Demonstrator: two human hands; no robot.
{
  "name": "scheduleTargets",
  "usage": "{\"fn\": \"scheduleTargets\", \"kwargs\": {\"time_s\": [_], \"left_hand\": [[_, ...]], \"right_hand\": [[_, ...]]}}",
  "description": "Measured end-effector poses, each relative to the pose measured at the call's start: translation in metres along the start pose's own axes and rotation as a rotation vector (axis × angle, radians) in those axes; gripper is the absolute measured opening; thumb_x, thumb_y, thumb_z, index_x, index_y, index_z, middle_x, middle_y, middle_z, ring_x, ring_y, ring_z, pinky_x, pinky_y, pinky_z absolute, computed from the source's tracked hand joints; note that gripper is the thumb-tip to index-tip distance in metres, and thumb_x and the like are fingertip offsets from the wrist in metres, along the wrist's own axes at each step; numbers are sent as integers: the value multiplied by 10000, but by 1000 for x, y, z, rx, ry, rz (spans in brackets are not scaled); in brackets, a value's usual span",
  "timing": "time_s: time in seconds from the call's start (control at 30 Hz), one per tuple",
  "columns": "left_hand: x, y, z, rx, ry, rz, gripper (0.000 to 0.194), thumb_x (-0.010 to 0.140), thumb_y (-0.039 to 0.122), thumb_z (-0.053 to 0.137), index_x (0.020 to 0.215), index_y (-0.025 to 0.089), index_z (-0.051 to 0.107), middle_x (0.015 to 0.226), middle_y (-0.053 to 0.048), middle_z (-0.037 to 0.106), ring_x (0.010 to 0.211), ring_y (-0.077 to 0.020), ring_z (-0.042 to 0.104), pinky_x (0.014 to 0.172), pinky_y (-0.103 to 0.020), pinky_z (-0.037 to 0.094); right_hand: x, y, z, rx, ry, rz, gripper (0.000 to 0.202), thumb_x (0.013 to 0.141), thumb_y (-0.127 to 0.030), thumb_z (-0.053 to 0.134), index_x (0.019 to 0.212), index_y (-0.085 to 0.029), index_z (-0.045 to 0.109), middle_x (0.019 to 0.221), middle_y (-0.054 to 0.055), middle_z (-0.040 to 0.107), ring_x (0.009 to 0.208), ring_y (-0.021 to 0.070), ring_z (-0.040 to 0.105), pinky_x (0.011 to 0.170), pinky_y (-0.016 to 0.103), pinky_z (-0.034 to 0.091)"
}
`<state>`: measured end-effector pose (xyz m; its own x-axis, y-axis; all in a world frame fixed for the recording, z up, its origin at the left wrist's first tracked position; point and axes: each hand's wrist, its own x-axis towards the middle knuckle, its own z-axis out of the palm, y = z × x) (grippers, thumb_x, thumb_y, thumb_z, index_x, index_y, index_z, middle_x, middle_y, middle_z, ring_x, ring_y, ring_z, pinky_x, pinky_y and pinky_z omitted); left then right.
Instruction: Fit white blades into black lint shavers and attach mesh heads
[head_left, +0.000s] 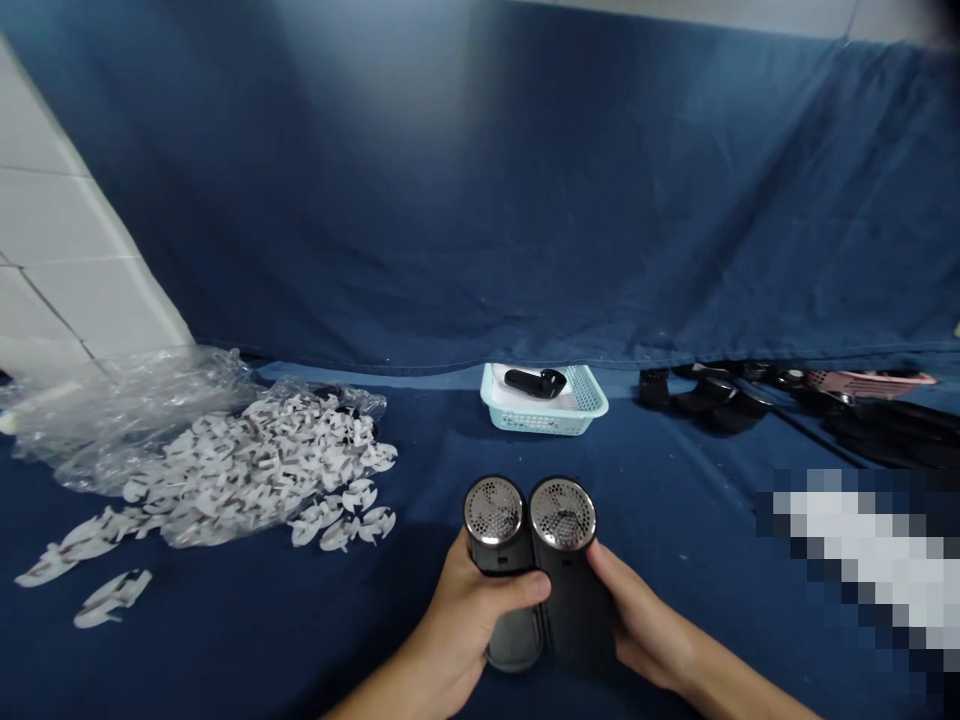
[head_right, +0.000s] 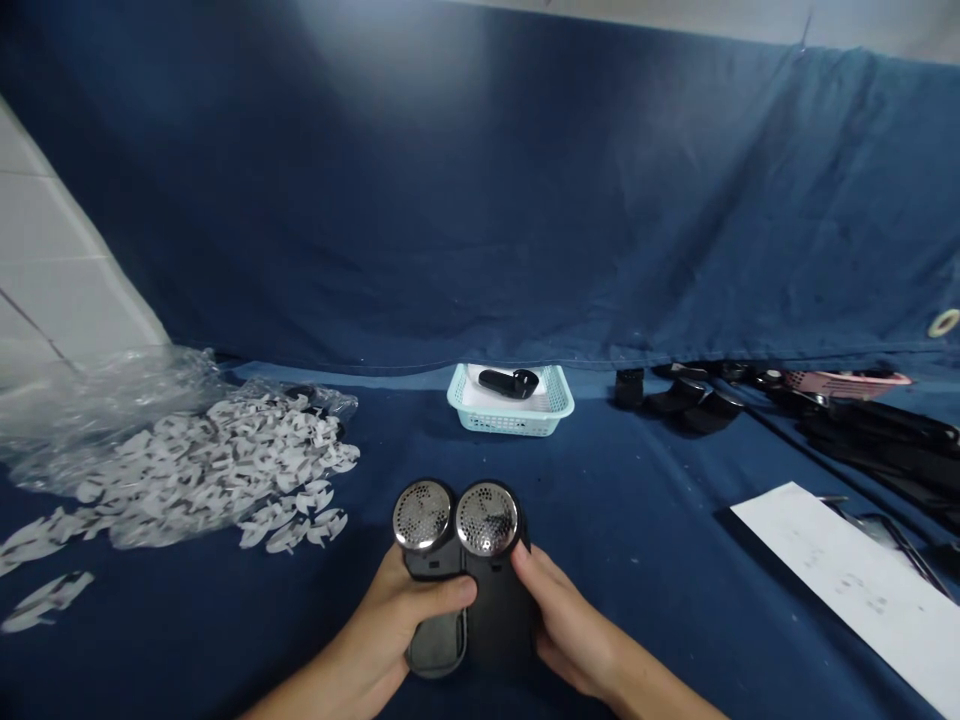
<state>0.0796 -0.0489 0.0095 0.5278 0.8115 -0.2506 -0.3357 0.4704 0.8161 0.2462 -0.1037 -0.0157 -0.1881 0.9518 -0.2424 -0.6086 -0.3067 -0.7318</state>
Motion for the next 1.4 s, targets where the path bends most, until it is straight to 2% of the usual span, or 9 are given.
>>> {"fn": "scheduleTargets", "kwargs": {"time_s": [0.17, 0.3, 0.47, 0.57, 0.67, 0.97, 1.07, 1.23, 1.4], "left_hand": [[6, 12, -5, 112, 64, 150, 650, 575, 165, 863, 1151, 136, 562, 1098, -123, 703, 1020, -285, 655, 926, -387, 488], [9, 30, -11, 365, 221, 456, 609, 587, 206, 855, 1127, 180, 575, 1026, -58, 704, 956, -244, 655, 872, -317, 498], [-3, 30, -19, 518, 342, 651, 647, 559, 160, 847, 1154, 269, 619, 1078, -33, 708, 981, -278, 647, 858, -306, 496], [-10, 18, -25, 560, 236, 766, 545, 627, 193, 803, 1146, 279, 661, 1159, -51, 693, 1074, -314, 621, 963, -337, 452], [-12, 7, -26, 582, 169, 867, 465, 728, 209, 710, 1184, 283, 658, 1222, -45, 668, 1137, -312, 594, 1021, -354, 417], [-12, -5, -22, 716, 145, 927, 596, 768, 86, 607, 1317, 302, 523, 1311, -50, 597, 1199, -281, 556, 1048, -368, 407], [-11, -5, -16, 790, 128, 900, 698, 736, 31, 572, 1381, 260, 437, 1389, -82, 514, 1293, -288, 466, 1105, -403, 349], [-16, -2, -7, 817, 37, 758, 772, 778, 83, 572, 1483, 216, 286, 1516, -116, 345, 1406, -322, 299, 1166, -487, 240], [-22, 0, -8, 913, -74, 708, 781, 853, 143, 535, 1526, 268, 159, 1587, -47, 205, 1458, -306, 162, 1193, -499, 160]], "right_hand": [[4, 4, 7, -215, 85, -221, 617, 817, -427, 724, 1372, -323, 475, 1449, 15, 475, 1368, 220, 376, 1146, 382, 278], [16, 30, 14, -456, 208, -434, 785, 780, -332, 773, 1442, -352, 353, 1524, 18, 355, 1413, 253, 283, 1144, 413, 279], [37, 56, 46, -377, 160, -552, 975, 615, -364, 878, 1430, -315, 347, 1469, 75, 428, 1354, 322, 368, 1125, 457, 300], [40, 55, 68, -342, 70, -540, 788, 603, -412, 870, 1295, -264, 522, 1281, 100, 600, 1186, 347, 537, 1052, 475, 391], [35, 49, 77, -387, 54, -476, 575, 655, -455, 823, 1154, -247, 628, 1223, 98, 633, 1130, 347, 567, 1032, 495, 408], [30, 28, 67, -469, -41, -461, 637, 661, -403, 830, 1232, -243, 598, 1218, 96, 630, 1189, 323, 529, 1097, 470, 323], [33, 21, 65, -338, -5, -465, 759, 618, -352, 866, 1302, -262, 549, 1330, 79, 568, 1270, 310, 474, 1120, 448, 296], [36, 15, 63, -77, -3, -287, 738, 621, -338, 861, 1284, -199, 568, 1120, 100, 686, 1120, 311, 599, 1056, 481, 367], [35, 10, 56, 131, -83, -171, 605, 637, -302, 831, 1192, -168, 630, 1036, 90, 722, 1029, 279, 651, 1021, 438, 405]]}}
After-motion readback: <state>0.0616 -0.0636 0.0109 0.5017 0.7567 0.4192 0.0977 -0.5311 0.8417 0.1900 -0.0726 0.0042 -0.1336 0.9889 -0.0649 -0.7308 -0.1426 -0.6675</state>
